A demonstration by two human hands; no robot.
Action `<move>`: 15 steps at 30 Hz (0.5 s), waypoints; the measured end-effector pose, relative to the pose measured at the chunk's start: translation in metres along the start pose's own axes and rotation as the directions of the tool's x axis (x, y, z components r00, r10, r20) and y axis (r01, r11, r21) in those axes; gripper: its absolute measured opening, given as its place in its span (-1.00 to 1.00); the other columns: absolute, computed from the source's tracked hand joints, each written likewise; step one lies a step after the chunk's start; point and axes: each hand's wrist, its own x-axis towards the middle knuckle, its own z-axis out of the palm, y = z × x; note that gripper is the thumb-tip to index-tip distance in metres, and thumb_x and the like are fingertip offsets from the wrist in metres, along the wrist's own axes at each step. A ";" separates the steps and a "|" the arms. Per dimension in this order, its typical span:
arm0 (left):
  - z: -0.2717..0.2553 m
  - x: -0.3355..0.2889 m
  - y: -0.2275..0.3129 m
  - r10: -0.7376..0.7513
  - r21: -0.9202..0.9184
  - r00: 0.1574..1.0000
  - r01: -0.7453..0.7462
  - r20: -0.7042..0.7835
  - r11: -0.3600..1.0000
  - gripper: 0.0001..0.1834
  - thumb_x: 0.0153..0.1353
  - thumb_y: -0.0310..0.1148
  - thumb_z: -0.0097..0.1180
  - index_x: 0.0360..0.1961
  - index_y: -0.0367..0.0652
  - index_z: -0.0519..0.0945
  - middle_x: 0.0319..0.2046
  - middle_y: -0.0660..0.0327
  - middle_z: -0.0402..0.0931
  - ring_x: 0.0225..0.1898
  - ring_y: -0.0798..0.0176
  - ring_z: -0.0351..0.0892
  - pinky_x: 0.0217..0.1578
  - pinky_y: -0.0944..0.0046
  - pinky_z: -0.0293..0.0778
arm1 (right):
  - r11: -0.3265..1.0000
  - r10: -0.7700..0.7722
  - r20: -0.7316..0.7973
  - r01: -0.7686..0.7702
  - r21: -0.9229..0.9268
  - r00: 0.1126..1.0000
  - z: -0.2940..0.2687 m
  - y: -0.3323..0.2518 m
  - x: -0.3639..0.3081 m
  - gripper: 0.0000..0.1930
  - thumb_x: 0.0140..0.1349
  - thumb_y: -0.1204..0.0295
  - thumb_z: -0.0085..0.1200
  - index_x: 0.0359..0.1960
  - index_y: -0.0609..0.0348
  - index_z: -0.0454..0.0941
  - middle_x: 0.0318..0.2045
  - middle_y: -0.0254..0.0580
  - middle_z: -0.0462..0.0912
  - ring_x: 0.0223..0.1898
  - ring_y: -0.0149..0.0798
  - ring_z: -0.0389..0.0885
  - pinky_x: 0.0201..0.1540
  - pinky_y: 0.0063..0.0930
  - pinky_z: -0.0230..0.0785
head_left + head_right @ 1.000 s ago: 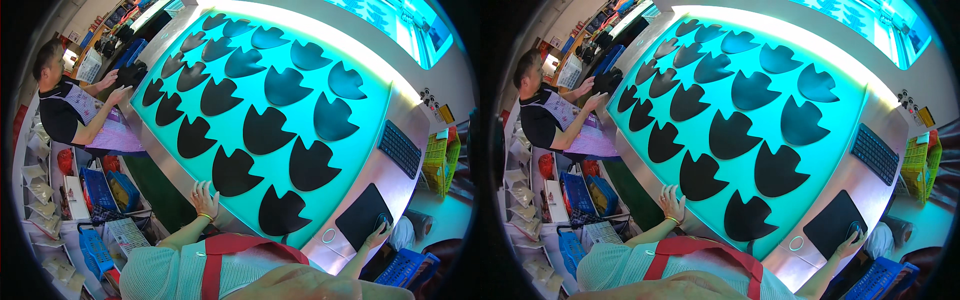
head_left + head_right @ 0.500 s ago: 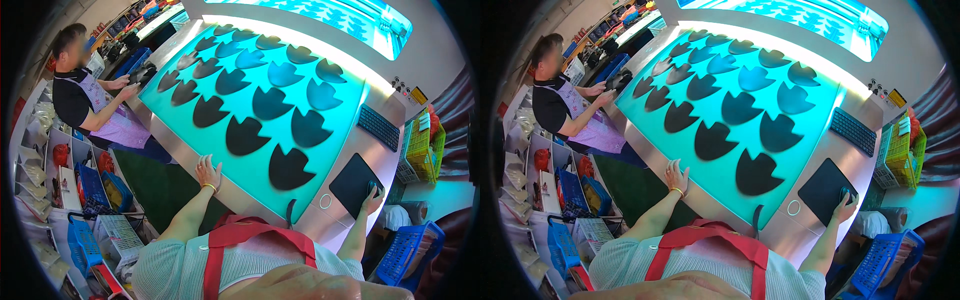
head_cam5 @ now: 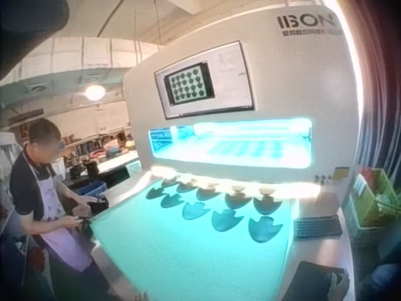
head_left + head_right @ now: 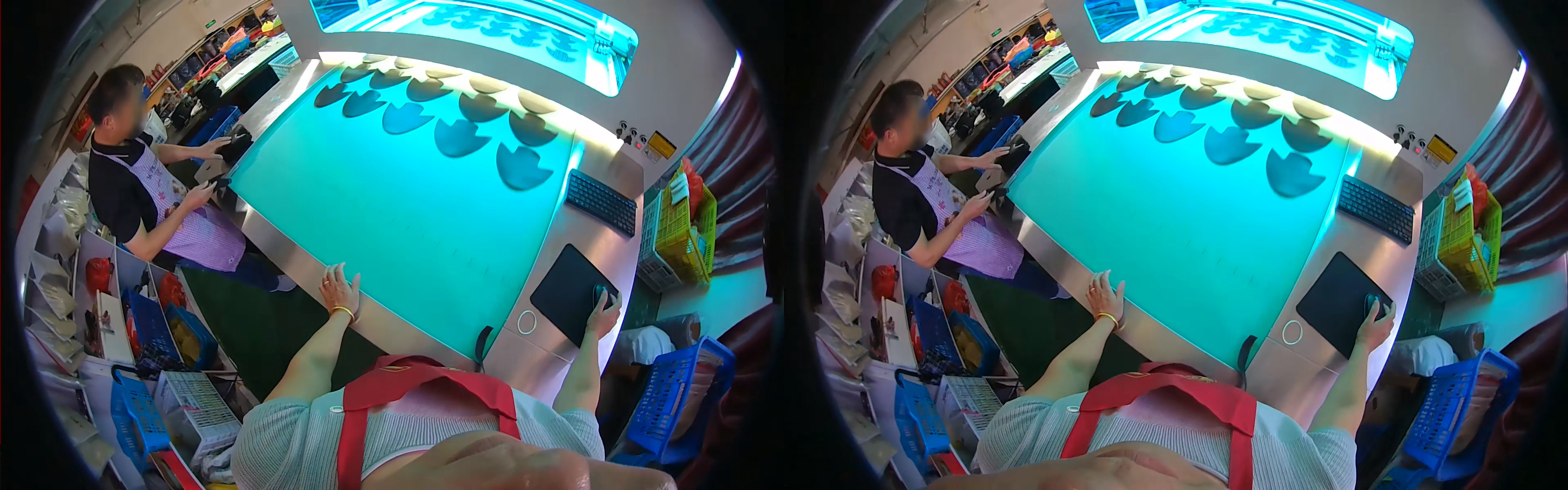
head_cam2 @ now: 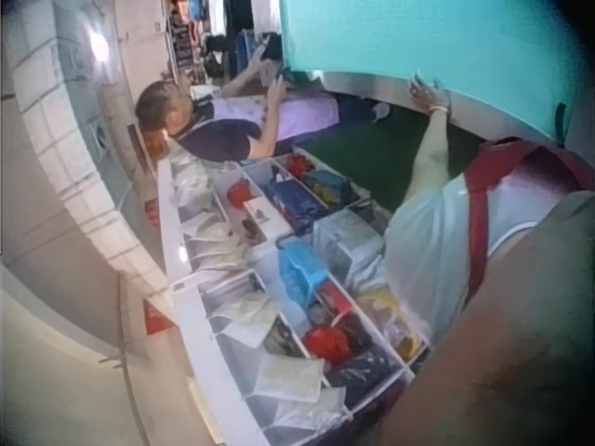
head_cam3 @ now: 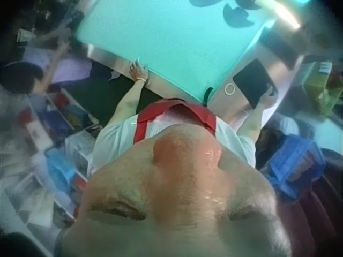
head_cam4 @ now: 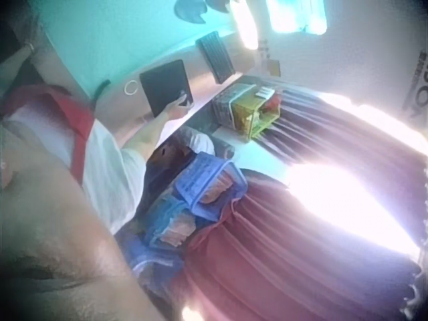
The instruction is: The person places black shoe-upper components onto a light table for scanning or processing and then removes them once finished.
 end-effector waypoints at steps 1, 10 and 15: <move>0.000 0.001 0.000 0.011 -0.001 1.000 -0.011 -0.004 1.000 -0.37 0.30 0.04 0.15 0.27 -0.07 0.36 0.23 0.11 0.34 0.37 0.01 0.20 0.33 -0.07 0.11 | 1.000 -0.014 -0.019 0.014 0.007 1.000 0.001 0.001 0.001 -0.32 0.37 -0.08 0.02 0.33 0.17 0.34 0.07 -0.01 0.64 0.15 0.06 0.52 0.24 -0.11 0.31; 0.001 -0.009 -0.002 0.022 0.026 0.999 -0.021 -0.046 0.999 -0.39 0.27 0.05 0.17 0.23 -0.03 0.40 0.20 0.12 0.37 0.35 0.00 0.23 0.30 -0.08 0.13 | 0.998 -0.066 -0.024 0.066 -0.002 0.998 -0.007 0.002 -0.005 -0.26 0.21 0.02 0.27 0.33 0.12 0.31 0.09 -0.05 0.63 0.14 0.08 0.52 0.22 -0.06 0.34; 0.004 -0.009 -0.006 0.029 0.038 0.998 -0.026 -0.059 0.999 -0.40 0.28 0.06 0.15 0.23 -0.03 0.41 0.20 0.13 0.38 0.35 0.00 0.23 0.31 -0.09 0.13 | 0.998 -0.058 -0.007 0.058 -0.031 0.998 -0.008 -0.005 -0.007 -0.25 0.16 0.07 0.32 0.33 0.08 0.30 0.11 -0.11 0.61 0.15 0.07 0.51 0.22 -0.05 0.34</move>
